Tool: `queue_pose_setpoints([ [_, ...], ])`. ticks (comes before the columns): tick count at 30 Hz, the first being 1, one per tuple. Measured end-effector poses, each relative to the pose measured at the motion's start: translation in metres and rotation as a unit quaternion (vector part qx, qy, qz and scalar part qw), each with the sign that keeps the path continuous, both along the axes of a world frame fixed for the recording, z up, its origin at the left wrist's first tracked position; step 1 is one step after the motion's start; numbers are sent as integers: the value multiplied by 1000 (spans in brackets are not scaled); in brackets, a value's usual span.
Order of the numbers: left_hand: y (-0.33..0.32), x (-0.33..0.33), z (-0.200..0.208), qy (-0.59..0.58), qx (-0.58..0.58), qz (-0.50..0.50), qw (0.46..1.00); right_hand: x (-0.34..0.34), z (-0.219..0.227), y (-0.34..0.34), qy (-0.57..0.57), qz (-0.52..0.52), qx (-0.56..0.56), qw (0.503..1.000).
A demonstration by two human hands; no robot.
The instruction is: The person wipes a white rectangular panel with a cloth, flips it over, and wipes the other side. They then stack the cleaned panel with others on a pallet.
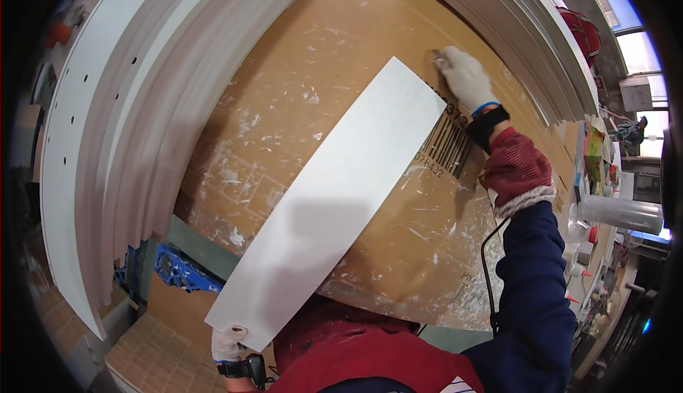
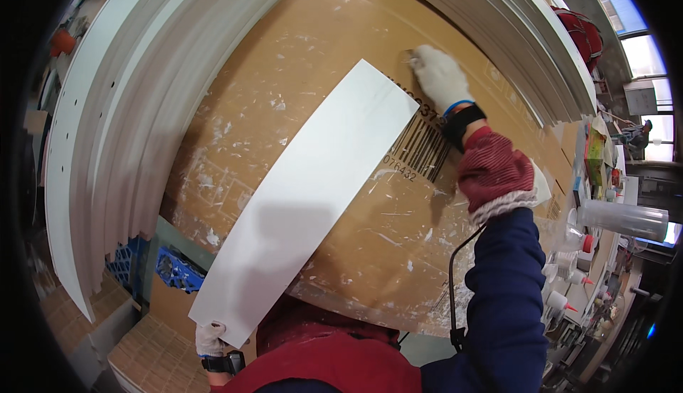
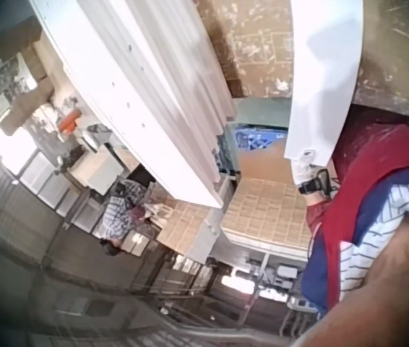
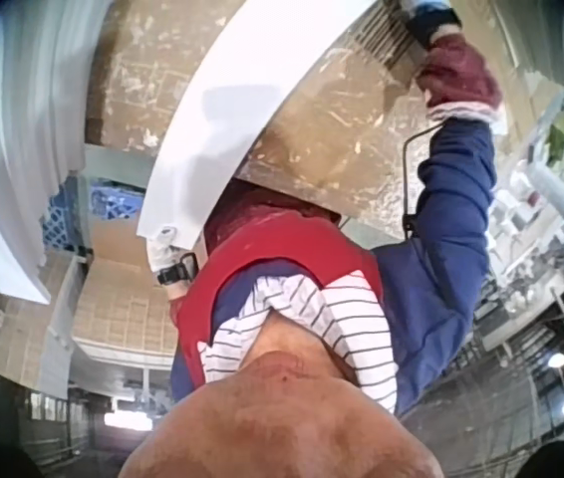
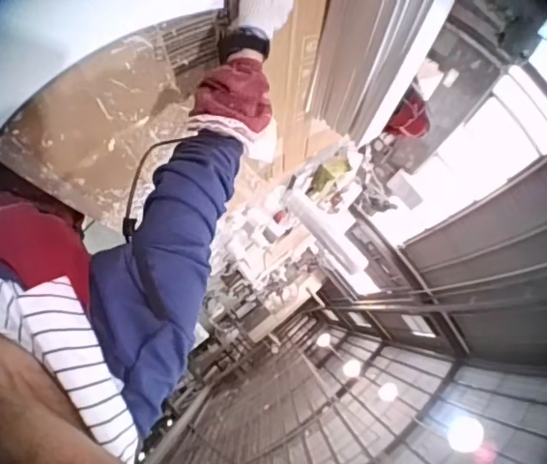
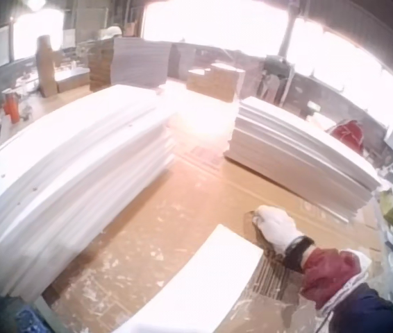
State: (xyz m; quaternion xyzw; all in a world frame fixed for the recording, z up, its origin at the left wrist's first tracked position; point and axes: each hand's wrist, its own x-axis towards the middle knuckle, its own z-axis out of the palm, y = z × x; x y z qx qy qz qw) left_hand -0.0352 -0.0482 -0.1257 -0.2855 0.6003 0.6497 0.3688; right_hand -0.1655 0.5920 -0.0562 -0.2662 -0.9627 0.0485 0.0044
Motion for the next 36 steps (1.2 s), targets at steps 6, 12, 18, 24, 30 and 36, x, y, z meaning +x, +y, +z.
queue_pose_setpoints([
  [6,17,-12,11,-11,4,-47,999,-15,19,-52,30,47,-13,998],
  [12,55,-19,9,-20,-9,-106,994,-12,9,-68,-51,30,48,997],
  [18,85,-27,28,-80,34,-97,991,11,-9,-126,38,173,-24,984],
  [24,105,-25,44,13,99,-58,993,46,-6,-289,10,355,-66,932],
  [30,96,-14,19,70,193,3,979,63,-5,-354,-12,499,-179,848],
  [36,71,3,33,68,274,-36,959,46,20,-265,36,98,-128,986],
])
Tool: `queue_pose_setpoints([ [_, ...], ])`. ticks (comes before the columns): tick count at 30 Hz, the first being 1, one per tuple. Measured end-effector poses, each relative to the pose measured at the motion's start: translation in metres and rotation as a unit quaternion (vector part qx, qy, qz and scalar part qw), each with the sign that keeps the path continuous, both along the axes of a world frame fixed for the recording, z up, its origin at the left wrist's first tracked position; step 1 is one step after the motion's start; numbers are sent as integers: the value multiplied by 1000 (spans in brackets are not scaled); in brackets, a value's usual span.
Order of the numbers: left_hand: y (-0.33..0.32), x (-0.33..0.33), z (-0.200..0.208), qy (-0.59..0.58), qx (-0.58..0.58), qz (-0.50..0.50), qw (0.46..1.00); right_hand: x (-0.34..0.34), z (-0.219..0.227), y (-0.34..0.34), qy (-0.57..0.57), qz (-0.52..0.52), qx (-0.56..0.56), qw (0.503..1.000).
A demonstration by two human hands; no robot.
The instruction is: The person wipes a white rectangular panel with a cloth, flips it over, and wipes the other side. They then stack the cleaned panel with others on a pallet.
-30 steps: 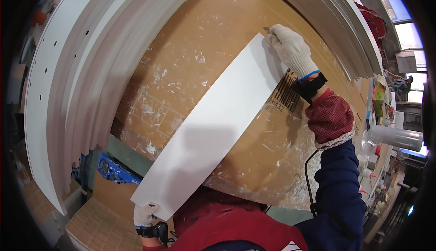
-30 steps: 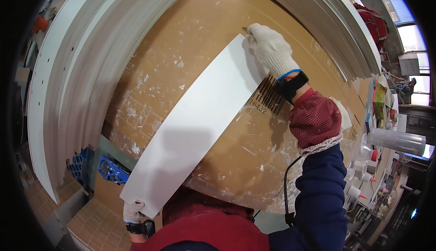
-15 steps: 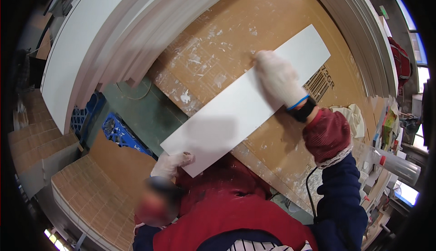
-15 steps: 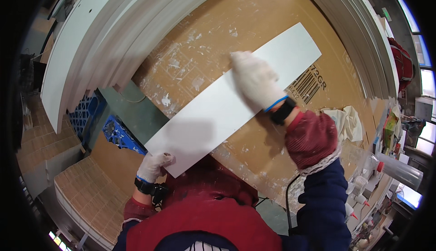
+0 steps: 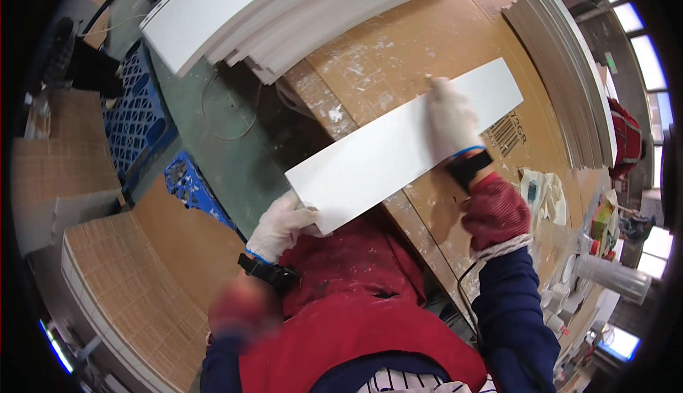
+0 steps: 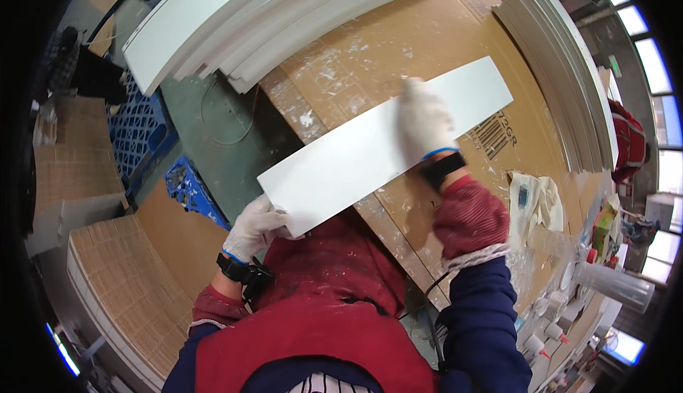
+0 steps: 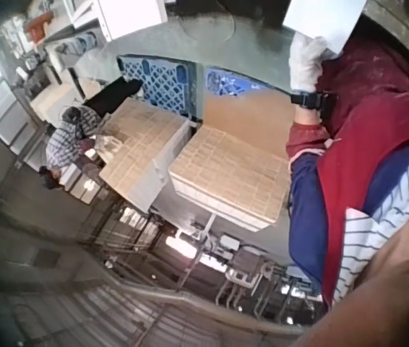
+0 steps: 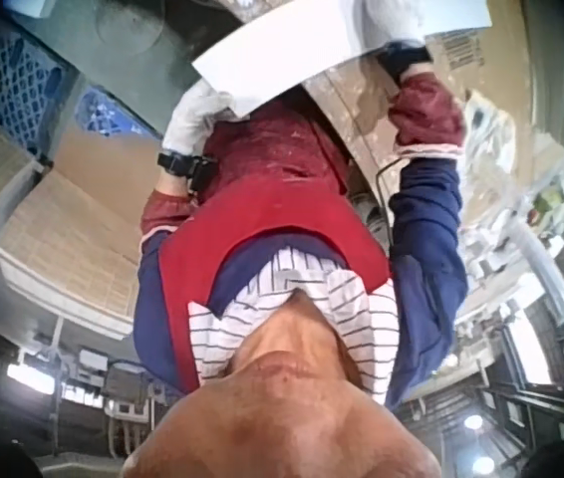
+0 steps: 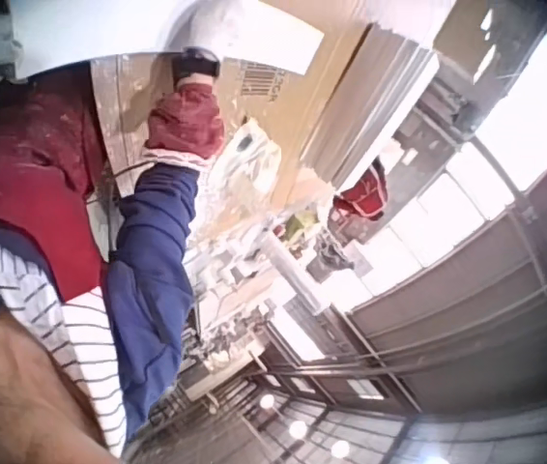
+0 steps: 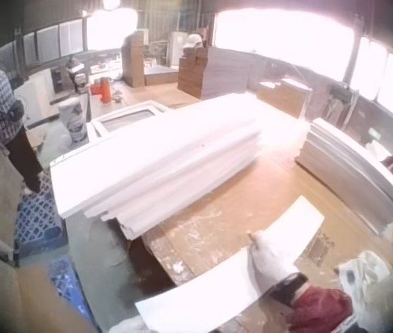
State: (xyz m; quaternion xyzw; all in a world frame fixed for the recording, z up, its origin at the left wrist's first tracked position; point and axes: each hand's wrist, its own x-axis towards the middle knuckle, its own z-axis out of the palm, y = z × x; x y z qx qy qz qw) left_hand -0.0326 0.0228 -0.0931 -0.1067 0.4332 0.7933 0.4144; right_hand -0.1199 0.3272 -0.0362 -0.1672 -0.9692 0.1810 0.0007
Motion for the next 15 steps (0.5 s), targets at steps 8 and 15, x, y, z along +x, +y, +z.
queue_pose_setpoints([
  [8,4,9,-1,38,6,-45,998,24,-35,-94,82,273,125,950],
  [15,-11,33,-61,362,-109,-41,925,57,-17,-198,-9,542,-79,837],
])
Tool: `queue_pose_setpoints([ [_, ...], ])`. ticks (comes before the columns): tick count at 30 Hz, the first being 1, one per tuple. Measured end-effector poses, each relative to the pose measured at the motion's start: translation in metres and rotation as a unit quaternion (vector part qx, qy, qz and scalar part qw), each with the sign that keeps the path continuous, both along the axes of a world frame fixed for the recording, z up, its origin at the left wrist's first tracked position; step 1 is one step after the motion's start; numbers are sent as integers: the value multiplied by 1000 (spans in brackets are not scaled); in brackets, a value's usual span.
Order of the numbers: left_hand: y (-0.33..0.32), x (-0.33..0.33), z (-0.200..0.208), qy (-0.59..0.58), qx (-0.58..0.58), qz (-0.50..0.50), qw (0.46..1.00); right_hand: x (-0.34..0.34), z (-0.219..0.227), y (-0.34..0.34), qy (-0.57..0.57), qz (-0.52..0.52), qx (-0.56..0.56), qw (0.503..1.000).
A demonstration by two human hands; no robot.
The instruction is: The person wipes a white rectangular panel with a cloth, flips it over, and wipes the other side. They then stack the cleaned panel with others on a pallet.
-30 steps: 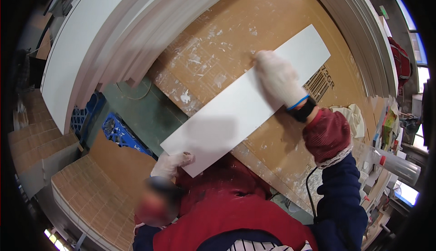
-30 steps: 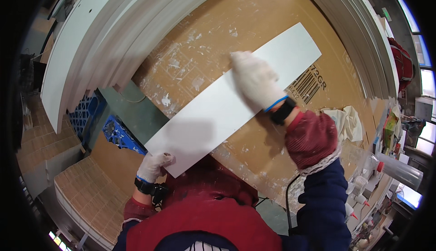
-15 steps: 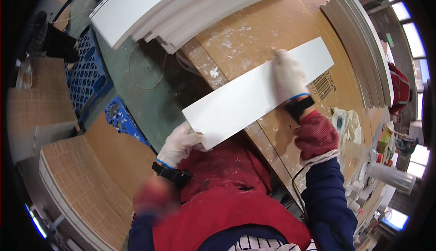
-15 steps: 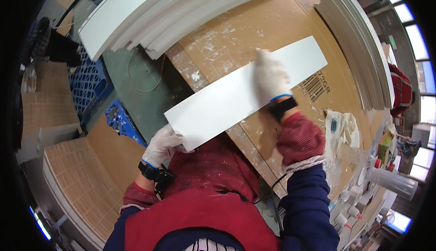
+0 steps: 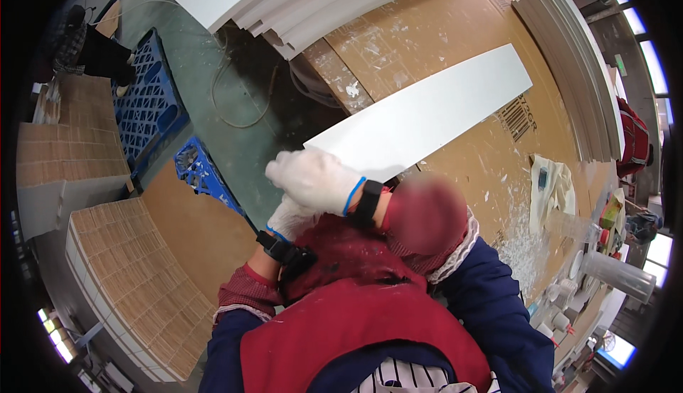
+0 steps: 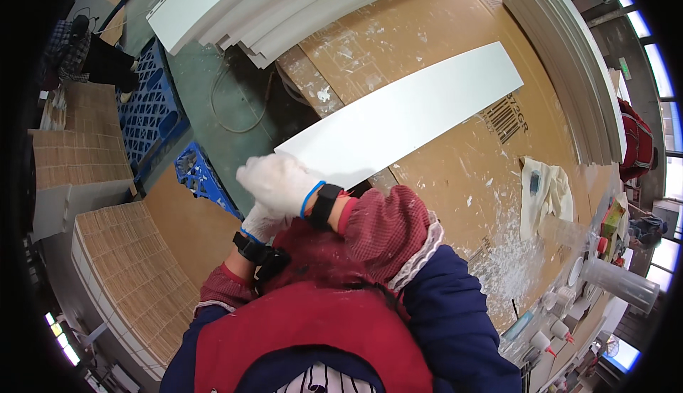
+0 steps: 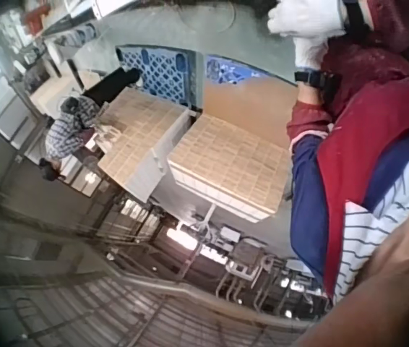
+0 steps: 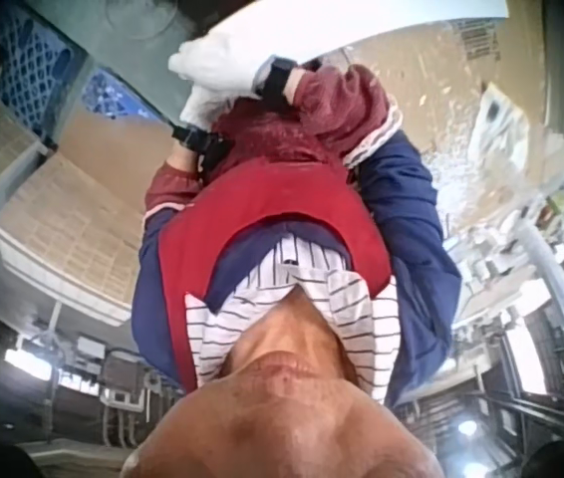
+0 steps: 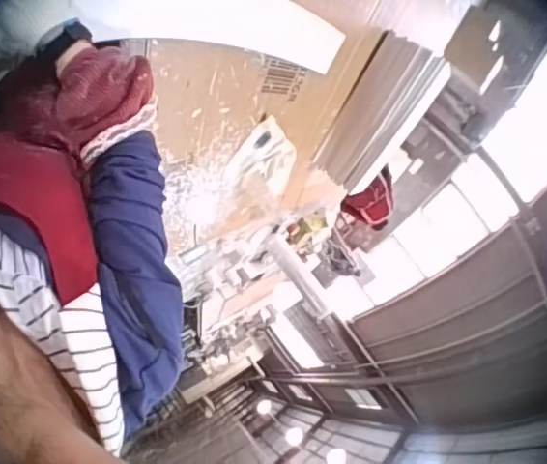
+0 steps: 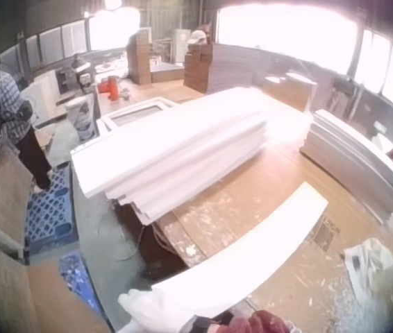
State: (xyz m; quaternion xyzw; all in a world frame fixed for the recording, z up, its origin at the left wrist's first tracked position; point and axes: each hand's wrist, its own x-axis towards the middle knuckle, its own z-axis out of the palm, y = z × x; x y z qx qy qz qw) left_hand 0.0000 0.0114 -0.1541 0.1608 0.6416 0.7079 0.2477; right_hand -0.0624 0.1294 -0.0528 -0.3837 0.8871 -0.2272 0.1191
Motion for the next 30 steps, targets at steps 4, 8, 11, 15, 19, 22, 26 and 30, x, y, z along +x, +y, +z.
queue_pose_setpoints([
  [4,8,-18,46,-324,194,-10,926,-15,-6,92,93,-240,-154,954],
  [8,5,-18,43,-345,271,32,898,-27,1,228,68,-562,174,806],
  [11,17,-21,40,-384,314,26,868,-1,-35,245,210,-520,248,790],
  [15,18,-24,41,-419,395,26,817,38,-29,145,299,-303,277,861],
  [19,12,-22,34,-444,413,35,794,82,-18,46,99,-126,176,971],
  [22,8,-21,37,-449,404,29,796,90,-13,55,-86,-119,-54,988],
  [26,13,-25,35,-443,339,59,828,100,-1,122,-78,-285,-175,939],
  [30,31,-17,44,-400,229,24,887,107,16,202,-198,-560,-129,794],
])
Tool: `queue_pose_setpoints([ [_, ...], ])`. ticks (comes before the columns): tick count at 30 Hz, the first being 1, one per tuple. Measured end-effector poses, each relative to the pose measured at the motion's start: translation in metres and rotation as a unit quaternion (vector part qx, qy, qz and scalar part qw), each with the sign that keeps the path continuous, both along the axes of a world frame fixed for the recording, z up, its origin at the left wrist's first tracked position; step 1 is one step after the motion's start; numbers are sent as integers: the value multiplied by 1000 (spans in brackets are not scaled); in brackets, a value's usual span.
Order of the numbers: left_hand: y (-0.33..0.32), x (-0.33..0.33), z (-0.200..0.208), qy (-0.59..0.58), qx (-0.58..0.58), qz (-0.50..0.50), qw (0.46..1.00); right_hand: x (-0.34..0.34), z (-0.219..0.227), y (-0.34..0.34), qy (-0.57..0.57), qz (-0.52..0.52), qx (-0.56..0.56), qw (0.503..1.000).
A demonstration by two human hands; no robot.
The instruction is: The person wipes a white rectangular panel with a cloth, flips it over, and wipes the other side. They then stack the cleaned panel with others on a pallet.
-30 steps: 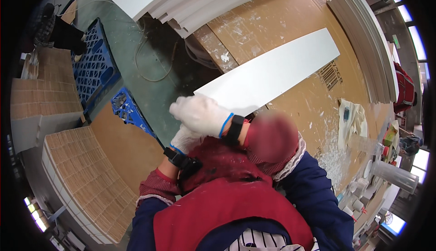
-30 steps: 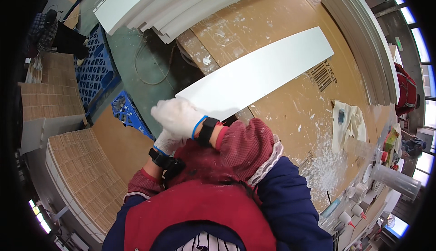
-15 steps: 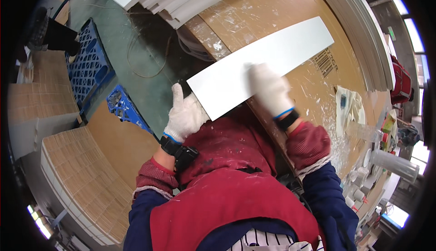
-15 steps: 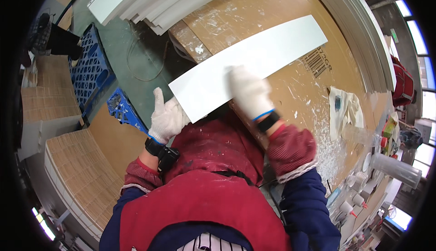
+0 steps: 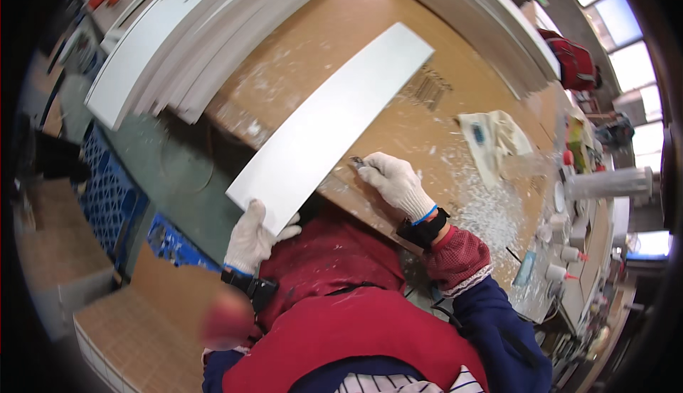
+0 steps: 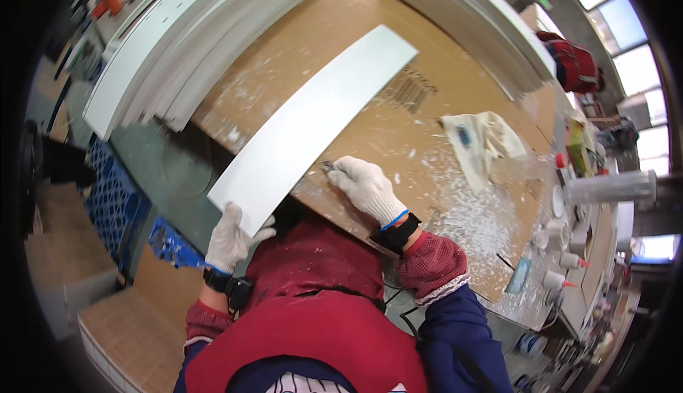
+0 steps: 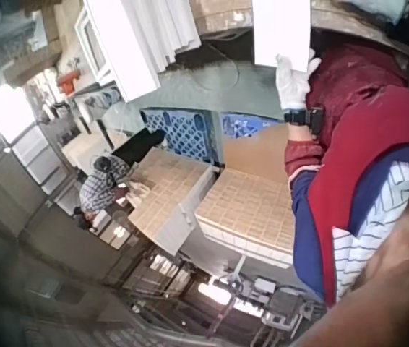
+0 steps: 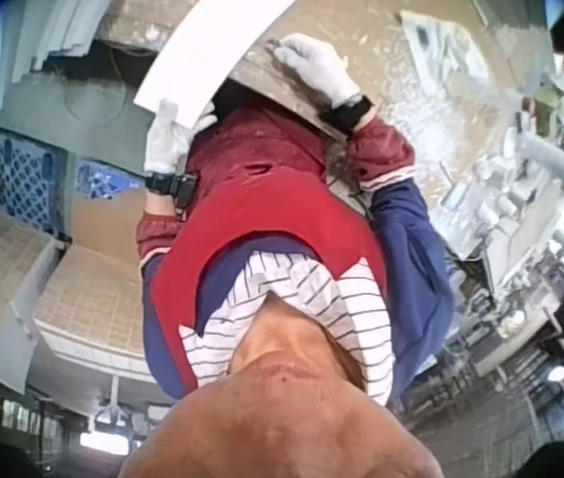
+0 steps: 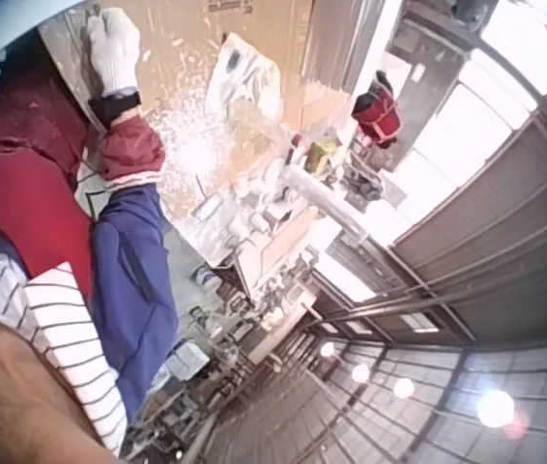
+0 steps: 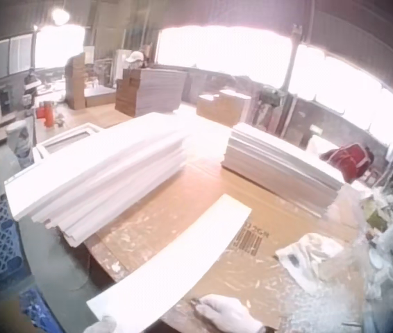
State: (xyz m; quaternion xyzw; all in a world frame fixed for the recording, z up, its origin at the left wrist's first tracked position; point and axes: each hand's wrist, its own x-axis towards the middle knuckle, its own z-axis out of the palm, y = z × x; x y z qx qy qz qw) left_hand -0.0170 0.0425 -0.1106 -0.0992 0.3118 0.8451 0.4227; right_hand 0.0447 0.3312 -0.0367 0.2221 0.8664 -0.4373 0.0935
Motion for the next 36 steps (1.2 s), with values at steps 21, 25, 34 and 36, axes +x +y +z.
queue_pose_setpoints([
  [21,-31,20,5,-6,-143,75,987,156,-3,221,294,-641,276,653],
  [25,-37,21,-7,-2,-146,95,985,162,-14,260,357,-597,231,680],
  [34,-31,21,4,25,-191,107,975,103,8,258,315,-346,249,848],
  [36,-42,26,-3,39,-193,112,974,65,31,209,254,-204,288,900],
])
